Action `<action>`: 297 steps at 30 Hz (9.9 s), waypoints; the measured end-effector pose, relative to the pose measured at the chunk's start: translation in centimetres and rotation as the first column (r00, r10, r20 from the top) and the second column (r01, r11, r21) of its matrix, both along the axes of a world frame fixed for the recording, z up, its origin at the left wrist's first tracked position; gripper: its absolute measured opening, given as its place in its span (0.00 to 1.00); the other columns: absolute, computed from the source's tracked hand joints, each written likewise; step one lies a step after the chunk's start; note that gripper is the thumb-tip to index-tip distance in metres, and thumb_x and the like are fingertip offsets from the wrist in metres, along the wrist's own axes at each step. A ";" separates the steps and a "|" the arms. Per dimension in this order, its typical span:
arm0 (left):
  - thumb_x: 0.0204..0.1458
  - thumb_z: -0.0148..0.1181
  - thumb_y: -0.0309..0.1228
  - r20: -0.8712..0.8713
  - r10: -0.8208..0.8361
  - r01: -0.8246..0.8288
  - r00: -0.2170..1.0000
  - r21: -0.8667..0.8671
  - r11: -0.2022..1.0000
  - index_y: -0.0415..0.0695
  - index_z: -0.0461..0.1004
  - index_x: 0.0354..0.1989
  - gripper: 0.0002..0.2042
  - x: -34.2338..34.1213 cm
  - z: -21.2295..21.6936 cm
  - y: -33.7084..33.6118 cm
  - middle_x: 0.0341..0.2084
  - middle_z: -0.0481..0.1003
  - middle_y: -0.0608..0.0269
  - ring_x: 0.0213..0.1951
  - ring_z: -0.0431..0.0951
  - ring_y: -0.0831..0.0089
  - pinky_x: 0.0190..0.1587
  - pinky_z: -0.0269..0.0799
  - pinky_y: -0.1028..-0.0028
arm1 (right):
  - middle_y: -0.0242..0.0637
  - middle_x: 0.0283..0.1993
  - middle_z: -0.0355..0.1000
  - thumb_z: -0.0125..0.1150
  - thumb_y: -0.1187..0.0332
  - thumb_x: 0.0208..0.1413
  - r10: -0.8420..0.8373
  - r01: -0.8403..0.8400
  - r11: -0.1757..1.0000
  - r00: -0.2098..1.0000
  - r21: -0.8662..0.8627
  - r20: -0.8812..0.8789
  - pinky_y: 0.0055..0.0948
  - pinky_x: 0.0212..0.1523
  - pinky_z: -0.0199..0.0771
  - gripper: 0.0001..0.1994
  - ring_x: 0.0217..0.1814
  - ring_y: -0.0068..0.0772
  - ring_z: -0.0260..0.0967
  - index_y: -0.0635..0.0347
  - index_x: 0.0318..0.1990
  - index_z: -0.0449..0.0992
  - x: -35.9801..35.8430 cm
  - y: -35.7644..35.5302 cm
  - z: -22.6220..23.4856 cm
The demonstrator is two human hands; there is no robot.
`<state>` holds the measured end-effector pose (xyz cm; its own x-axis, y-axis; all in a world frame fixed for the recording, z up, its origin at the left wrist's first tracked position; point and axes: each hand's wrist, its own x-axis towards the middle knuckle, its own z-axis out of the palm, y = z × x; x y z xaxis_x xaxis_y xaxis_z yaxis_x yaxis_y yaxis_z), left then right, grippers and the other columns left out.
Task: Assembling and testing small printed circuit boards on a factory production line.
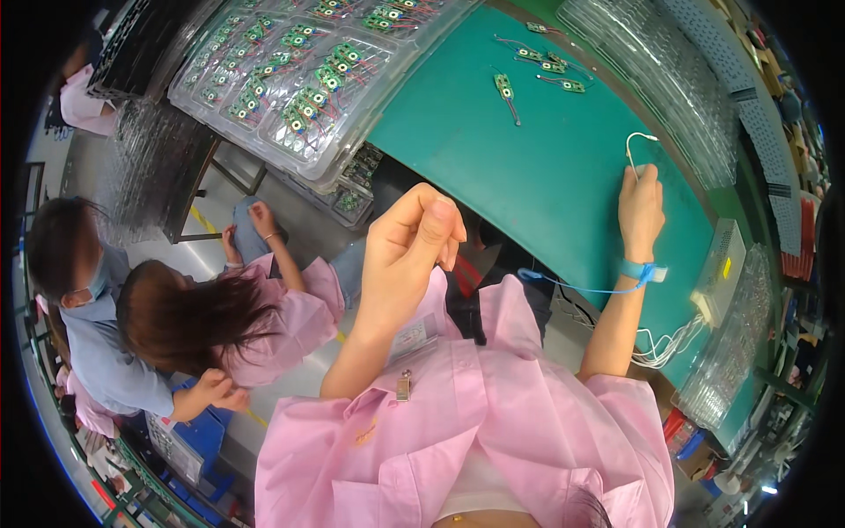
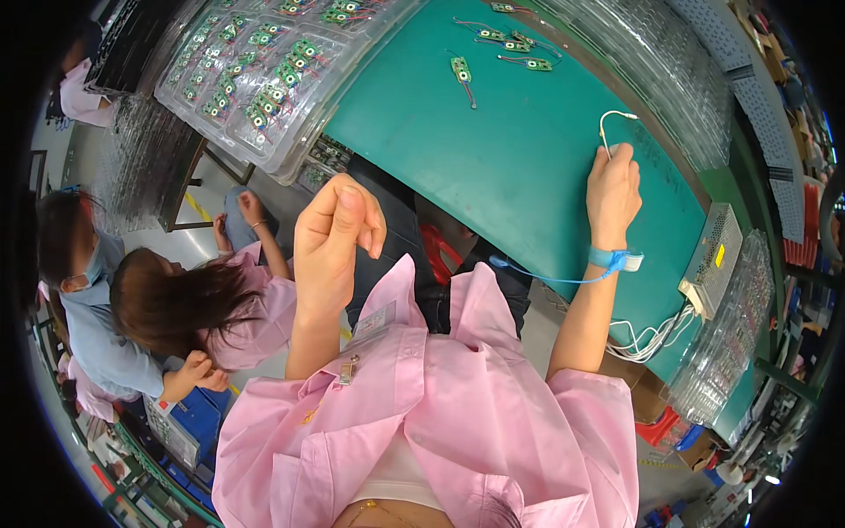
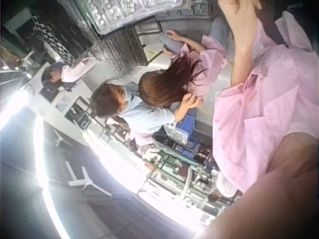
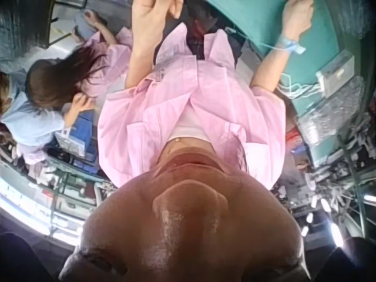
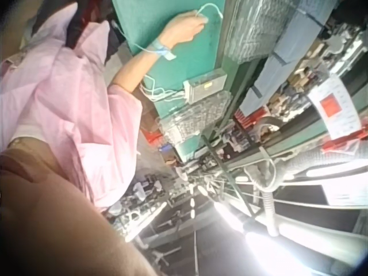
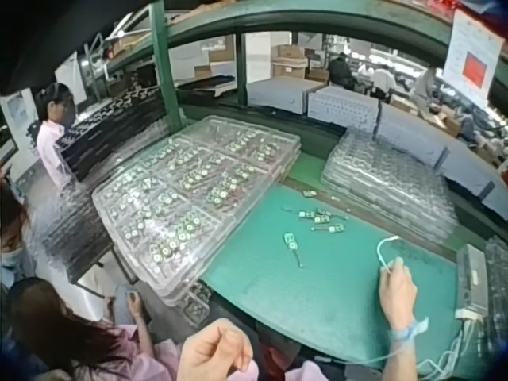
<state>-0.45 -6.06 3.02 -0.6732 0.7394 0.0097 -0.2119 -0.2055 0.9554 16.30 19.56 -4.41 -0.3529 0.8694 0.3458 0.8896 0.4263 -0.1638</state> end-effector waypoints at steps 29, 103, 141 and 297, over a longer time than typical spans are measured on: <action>0.64 0.42 0.38 0.541 -0.167 0.102 0.824 0.149 0.984 0.41 0.69 0.36 0.14 0.5 -3.1 3.3 0.25 0.69 0.64 0.29 0.68 0.76 0.33 0.60 0.79 | 0.29 0.28 0.69 0.50 0.67 0.60 0.490 -0.745 0.285 0.654 -0.603 -0.577 0.21 0.26 0.60 0.08 0.23 0.24 0.58 0.58 0.43 0.70 -1.1 -10.9 6.4; 0.62 0.47 0.33 0.190 -0.375 0.402 0.908 -0.131 0.906 0.39 0.71 0.32 0.11 2.6 -2.7 2.7 0.22 0.67 0.69 0.25 0.57 0.84 0.31 0.53 0.85 | 0.27 0.29 0.66 0.52 0.65 0.62 -0.244 -0.868 -0.247 0.485 -0.430 -0.840 0.13 0.25 0.58 0.07 0.24 0.14 0.58 0.58 0.40 0.68 -1.5 -9.0 4.4; 0.62 0.47 0.38 0.355 -0.497 0.516 0.792 0.047 0.855 0.45 0.67 0.29 0.13 0.8 -2.0 0.1 0.21 0.66 0.70 0.24 0.60 0.84 0.28 0.54 0.85 | 0.31 0.23 0.67 0.43 0.60 0.66 -0.030 -0.792 -0.273 0.575 -0.546 -0.818 0.15 0.26 0.61 0.16 0.22 0.19 0.59 0.61 0.30 0.69 -3.0 -11.5 9.3; 0.45 0.60 0.28 -0.771 0.578 -0.524 0.266 0.388 0.758 0.45 0.72 0.29 0.04 1.4 0.1 -7.8 0.28 0.71 0.66 0.49 0.70 0.58 0.46 0.68 0.64 | 0.23 0.19 0.57 0.40 0.65 0.66 0.232 -0.790 0.418 0.570 -0.448 -0.789 0.15 0.21 0.53 0.13 0.19 0.14 0.51 0.59 0.34 0.71 -6.8 -19.8 2.7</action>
<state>0.93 -13.82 3.13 -0.5588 0.1741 0.8108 0.8243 0.0093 0.5660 9.53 -0.28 -1.69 -0.8097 0.5858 0.0346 0.1329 0.2404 -0.9615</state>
